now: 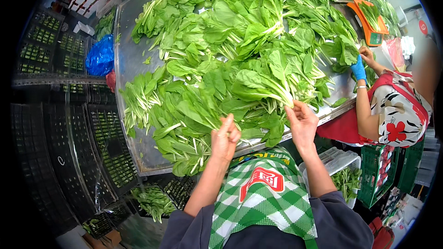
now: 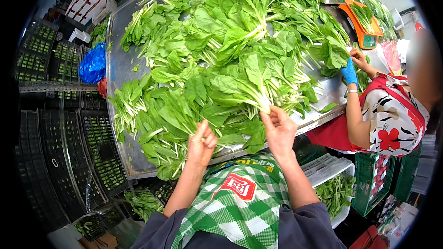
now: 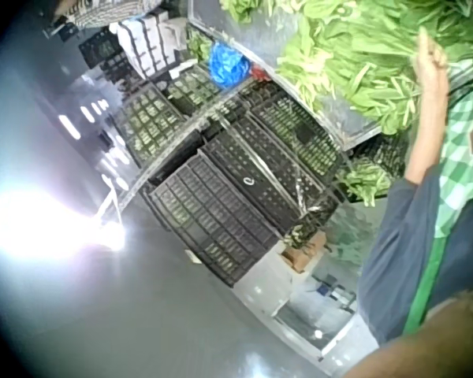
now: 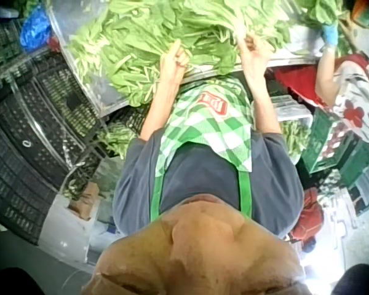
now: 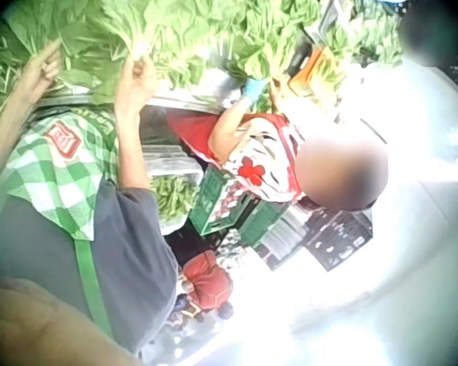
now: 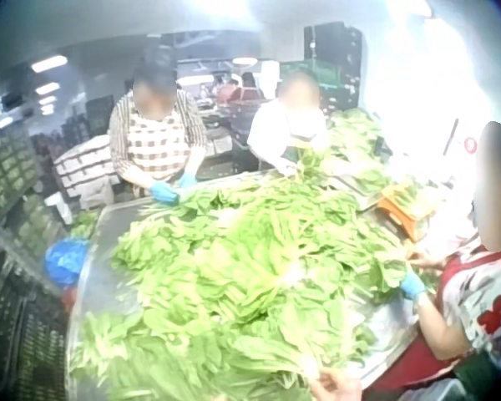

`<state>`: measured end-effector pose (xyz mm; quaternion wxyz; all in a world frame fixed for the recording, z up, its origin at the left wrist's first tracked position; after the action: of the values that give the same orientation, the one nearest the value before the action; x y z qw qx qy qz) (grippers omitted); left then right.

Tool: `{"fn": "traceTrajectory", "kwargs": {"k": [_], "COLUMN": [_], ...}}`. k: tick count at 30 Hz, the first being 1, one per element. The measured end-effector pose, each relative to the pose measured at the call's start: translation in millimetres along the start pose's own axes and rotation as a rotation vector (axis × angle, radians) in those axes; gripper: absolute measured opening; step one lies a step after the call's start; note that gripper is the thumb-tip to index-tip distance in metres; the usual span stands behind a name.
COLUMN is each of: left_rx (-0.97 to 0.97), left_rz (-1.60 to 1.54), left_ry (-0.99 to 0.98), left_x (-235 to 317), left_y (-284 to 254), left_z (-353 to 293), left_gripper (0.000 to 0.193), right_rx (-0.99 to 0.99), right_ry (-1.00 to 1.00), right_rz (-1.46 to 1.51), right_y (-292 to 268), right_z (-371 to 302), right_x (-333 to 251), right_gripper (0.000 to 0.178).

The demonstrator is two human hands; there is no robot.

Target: The person stands at a metal table and trims leafy green vegetables by hand. They pick up bunches of greens, remove unwanted leaves or stems, and place the trimmed vegetables back onto the table. The process is repetitive and involves handling the produce one bunch at a time.

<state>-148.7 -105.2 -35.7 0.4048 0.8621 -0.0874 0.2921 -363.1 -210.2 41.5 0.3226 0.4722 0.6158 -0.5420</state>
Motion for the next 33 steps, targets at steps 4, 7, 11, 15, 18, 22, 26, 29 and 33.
{"fn": "traceTrajectory", "kwargs": {"k": [4, 7, 11, 15, 18, 22, 26, 29, 33], "left_rx": [-0.012, -0.101, -0.066, -0.075, -0.050, -0.106, -0.093, -0.096, -0.112], "left_rz": [0.183, 0.215, 0.219, 0.149, 0.097, 0.142, 0.034, 0.072, 0.064], "left_ry": [-0.033, -0.030, 0.015, 0.119, 0.175, 0.208, 0.205, 0.253, 0.307], "left_x": [-27.5, -39.1, -30.0, -6.8, 14.5, 28.5, 47.4, 56.0, 70.0], "left_y": [27.2, 41.8, 38.3, 31.2, 29.2, 14.5, 3.3, -8.0, -10.6], "left_z": [-12.8, -4.4, -3.0, -6.3, -15.9, -10.2, -11.0, -10.1, -15.4], "left_gripper": [0.025, 0.033, 0.031, 0.021, 0.025, 0.014, 0.016, 0.018, 0.018], "right_rx": [-0.168, -0.298, -0.439, -0.401, -0.314, -0.358, -0.615, -0.859, -0.894], "right_ry": [0.187, 0.389, 0.349, -0.099, -0.477, -0.684, -0.285, 0.172, 0.295], "right_rz": [0.292, 0.570, 0.507, 0.134, -0.149, -0.226, 0.076, 0.288, 0.269], "right_y": [35.8, 60.5, 81.0, 83.5, 92.7, 115.4, 126.0, 153.2, 168.1], "right_z": [-11.5, -13.4, -27.5, -49.1, -62.2, -81.2, -74.2, -73.3, -82.9], "right_x": [13.3, 24.9, 25.5, -17.2, -44.7, -62.7, -58.0, -24.0, -16.3], "right_gripper": [0.021, 0.015, 0.009, 0.025, 0.043, 0.060, 0.046, 0.028, 0.015]}}
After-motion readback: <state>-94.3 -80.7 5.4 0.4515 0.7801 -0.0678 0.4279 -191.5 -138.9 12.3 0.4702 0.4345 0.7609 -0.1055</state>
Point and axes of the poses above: each hand's wrist, its own z-axis towards the middle knuckle, its own y-axis out of the palm, x = y × z, the point moved 9 cm from there along z, towards the middle knuckle, and after that the axes turned 14 degrees about y, right-handed, at the moved point
